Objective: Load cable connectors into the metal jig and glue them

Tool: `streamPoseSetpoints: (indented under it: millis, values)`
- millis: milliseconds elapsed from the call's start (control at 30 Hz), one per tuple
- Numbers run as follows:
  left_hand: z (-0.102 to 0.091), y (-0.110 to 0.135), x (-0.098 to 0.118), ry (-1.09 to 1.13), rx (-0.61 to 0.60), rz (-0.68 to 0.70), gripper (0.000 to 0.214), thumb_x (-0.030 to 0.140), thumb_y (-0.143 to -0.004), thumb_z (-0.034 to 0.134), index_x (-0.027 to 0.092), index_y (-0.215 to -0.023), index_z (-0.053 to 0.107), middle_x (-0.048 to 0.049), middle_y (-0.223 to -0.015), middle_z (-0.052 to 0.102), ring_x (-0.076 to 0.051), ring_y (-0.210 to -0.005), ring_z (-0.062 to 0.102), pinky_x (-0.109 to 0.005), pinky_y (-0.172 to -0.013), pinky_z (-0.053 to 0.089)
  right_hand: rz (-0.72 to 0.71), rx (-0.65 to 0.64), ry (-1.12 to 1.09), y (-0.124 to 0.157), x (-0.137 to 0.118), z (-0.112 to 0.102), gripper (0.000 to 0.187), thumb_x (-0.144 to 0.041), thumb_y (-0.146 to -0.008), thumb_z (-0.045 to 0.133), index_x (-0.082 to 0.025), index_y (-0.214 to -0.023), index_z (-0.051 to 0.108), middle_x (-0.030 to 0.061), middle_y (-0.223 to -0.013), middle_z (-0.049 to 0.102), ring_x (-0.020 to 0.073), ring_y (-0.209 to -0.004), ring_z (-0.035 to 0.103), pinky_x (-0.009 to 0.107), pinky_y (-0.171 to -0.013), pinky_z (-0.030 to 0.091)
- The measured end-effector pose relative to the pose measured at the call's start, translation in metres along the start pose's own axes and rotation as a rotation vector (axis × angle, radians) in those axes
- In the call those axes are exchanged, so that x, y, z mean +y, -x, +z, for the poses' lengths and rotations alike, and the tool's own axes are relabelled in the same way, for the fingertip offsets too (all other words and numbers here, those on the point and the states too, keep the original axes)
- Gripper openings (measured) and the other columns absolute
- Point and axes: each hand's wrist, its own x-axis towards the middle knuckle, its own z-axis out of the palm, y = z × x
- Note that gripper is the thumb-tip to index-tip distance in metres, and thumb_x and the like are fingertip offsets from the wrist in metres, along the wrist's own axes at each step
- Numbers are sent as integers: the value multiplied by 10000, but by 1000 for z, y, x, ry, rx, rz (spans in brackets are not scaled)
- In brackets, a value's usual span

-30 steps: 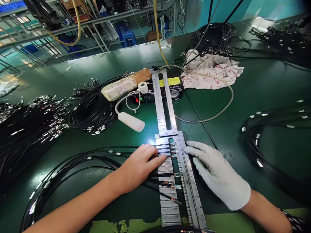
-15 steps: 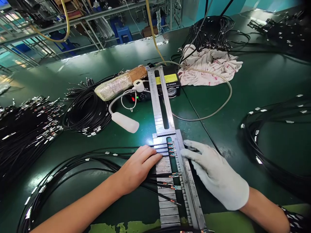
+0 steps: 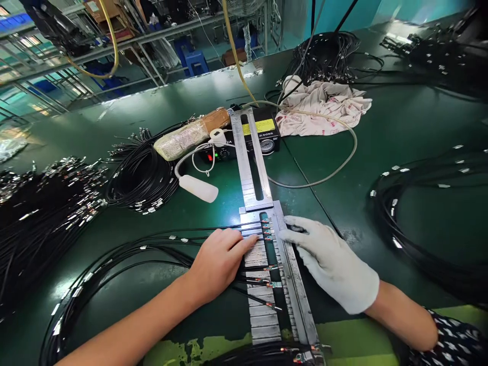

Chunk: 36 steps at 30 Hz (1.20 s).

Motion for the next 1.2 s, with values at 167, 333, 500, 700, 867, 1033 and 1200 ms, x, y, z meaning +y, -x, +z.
streamPoseSetpoints:
  millis: [167,333,500,700,867,1033,1200]
  values:
    - [4,-18,-1,-86,-42,102,371,106,-984,318,166,-1265,553,-43,-768,553,-187,-649,488,-305,-566,321,-38,34,13,-1,0,0,407,-116,-936,407,-287,-1260,586,82,-1330,591,247,-1179,598,477,-941,546]
    - [-1,-21,-1,-83,-94,157,356,107,-980,349,161,-1283,529,-61,-875,577,-187,-732,532,-306,-630,371,-35,29,21,-1,2,3,402,-125,-934,421,-289,-1252,604,78,-1340,589,246,-1185,596,479,-958,536]
    - [-4,-15,0,-4,-116,112,367,130,-989,329,181,-1270,560,-80,-911,592,-207,-780,532,-329,-677,402,-47,51,45,3,5,6,384,-153,-940,427,-286,-1248,614,78,-1351,585,248,-1191,592,489,-975,530]
    - [-20,24,16,223,-97,-127,263,164,-1001,369,151,-1153,583,-108,-1048,633,-226,-937,553,-382,-819,454,-28,64,60,14,7,7,378,-153,-940,430,-285,-1257,590,62,-1344,591,232,-1191,595,476,-1001,522]
    - [-32,41,24,495,-170,-336,132,139,-954,494,188,-911,609,-2,-828,629,-130,-753,597,-218,-641,492,-37,74,53,19,5,8,388,-142,-937,429,-288,-1271,562,60,-1345,590,236,-1207,585,484,-999,516]
    - [-34,33,22,624,-168,-410,149,155,-931,537,202,-817,622,24,-764,626,-109,-663,592,-193,-572,475,-19,70,54,22,2,7,400,-148,-937,436,-305,-1286,550,65,-1338,595,245,-1185,603,478,-953,541]
    - [-22,22,27,536,-10,-434,183,178,-999,375,197,-936,546,-30,-889,584,-155,-817,558,-277,-731,480,-12,51,7,22,7,8,428,-134,-924,439,-321,-1297,531,52,-1336,589,238,-1206,585,486,-989,520]
